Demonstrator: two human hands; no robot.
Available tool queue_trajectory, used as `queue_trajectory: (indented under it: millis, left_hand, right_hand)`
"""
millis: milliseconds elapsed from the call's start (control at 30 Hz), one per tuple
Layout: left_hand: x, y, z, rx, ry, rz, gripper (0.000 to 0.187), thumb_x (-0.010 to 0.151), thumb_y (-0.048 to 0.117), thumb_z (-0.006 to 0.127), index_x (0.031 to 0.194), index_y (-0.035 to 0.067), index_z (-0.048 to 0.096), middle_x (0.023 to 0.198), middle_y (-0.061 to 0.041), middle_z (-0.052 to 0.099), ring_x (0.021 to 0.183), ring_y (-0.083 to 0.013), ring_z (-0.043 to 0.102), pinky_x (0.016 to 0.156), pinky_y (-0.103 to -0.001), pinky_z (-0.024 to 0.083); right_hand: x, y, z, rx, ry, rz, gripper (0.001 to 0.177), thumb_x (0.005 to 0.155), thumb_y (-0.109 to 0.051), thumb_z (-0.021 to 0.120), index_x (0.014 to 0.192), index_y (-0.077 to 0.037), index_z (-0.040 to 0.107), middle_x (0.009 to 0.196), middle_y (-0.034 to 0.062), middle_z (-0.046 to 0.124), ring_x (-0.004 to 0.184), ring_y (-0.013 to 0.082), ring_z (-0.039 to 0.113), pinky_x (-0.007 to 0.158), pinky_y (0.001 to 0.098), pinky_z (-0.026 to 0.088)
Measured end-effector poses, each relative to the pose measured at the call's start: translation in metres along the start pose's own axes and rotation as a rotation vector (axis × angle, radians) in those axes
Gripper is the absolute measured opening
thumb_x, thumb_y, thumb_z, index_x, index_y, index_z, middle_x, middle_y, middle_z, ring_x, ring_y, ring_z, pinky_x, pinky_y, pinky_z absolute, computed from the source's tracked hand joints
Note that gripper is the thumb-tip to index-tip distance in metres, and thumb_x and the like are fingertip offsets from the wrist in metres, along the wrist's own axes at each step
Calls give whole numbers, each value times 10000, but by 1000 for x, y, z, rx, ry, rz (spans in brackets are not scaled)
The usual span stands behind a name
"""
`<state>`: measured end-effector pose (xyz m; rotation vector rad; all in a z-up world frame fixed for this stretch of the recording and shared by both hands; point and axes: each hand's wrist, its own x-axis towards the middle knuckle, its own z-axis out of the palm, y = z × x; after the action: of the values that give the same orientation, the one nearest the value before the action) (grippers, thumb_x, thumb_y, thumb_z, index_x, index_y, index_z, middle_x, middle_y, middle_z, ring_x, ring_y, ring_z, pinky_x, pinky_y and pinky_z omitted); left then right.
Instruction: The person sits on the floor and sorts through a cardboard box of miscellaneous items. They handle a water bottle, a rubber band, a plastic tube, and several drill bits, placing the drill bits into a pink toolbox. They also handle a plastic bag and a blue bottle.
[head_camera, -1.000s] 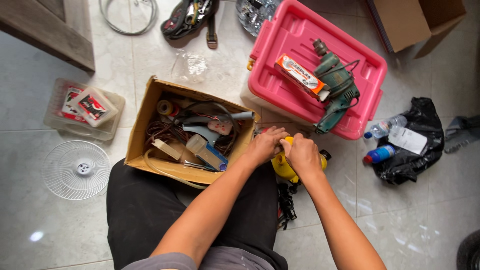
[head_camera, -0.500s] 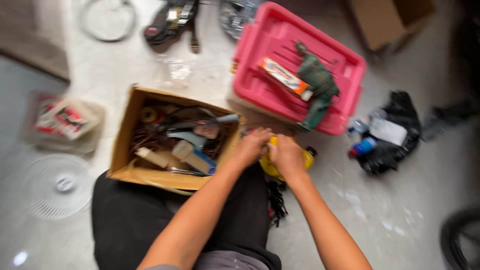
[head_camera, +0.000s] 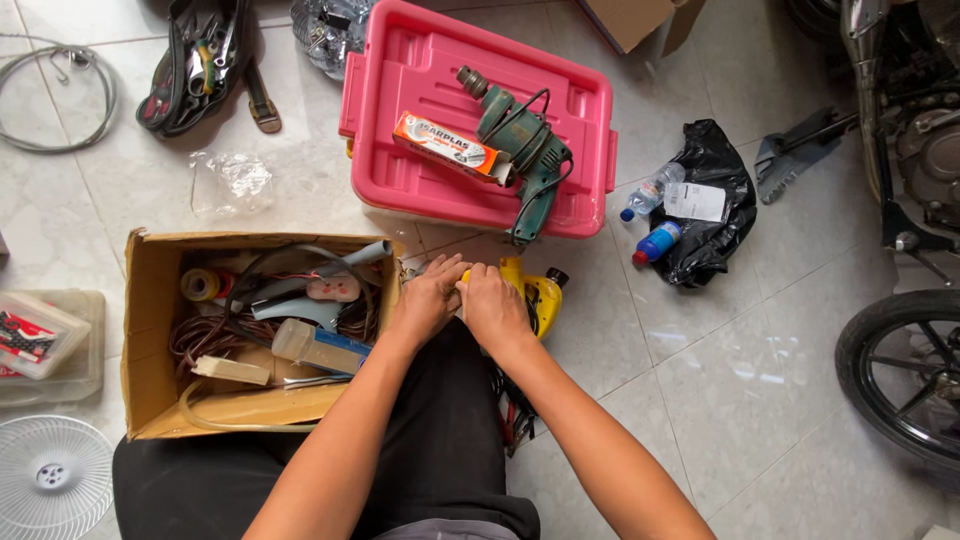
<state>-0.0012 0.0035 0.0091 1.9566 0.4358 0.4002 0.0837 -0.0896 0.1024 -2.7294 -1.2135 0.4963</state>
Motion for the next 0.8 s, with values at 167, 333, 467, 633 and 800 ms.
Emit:
queue_trajectory:
  millis: [167,333,467,633,800]
  left_hand:
    - [3,0,-2,-8,15,47,493,804,108,766,1285,104,659,1375,-179,634,1321,-376,564,1058,-443,498]
    - [1,-1,-3,-34,-21,28,507,804,95,755,1299,87,643,1377,-193,637,1309,-390,565,1046,-445,494]
    - [3,1,-2,6,-26,40,487,813,106,761,1287,93,652,1365,-208,630,1309,-400,558,1044,-452,488]
    - [4,4,-4,-6,-15,42,474,809,95,738,1277,95,663,1368,-208,636,1322,-398,553,1054,-451,482]
    - [3,7,-6,-22,-14,12,462,824,103,737,1281,99,669,1371,-209,627,1323,-395,552,1059,-449,480]
  right_hand:
    - [3,-2,1,17,14,76,487,940,-310,671,1209,68,526,973,286,658,895,448,672,767,510,547]
    - [-8,3,7,-8,114,-93,261,906,-127,608,1123,16,595,963,274,668,878,448,680,757,509,552]
    - [-3,11,15,54,99,-4,297,971,-242,641,1045,40,586,915,268,688,843,440,688,750,509,554]
    - [1,7,17,38,98,65,360,978,-300,671,982,53,602,865,270,690,808,432,693,721,506,555]
    - [-2,10,10,47,244,-111,272,862,-217,704,961,31,650,900,252,668,836,419,683,734,494,553]
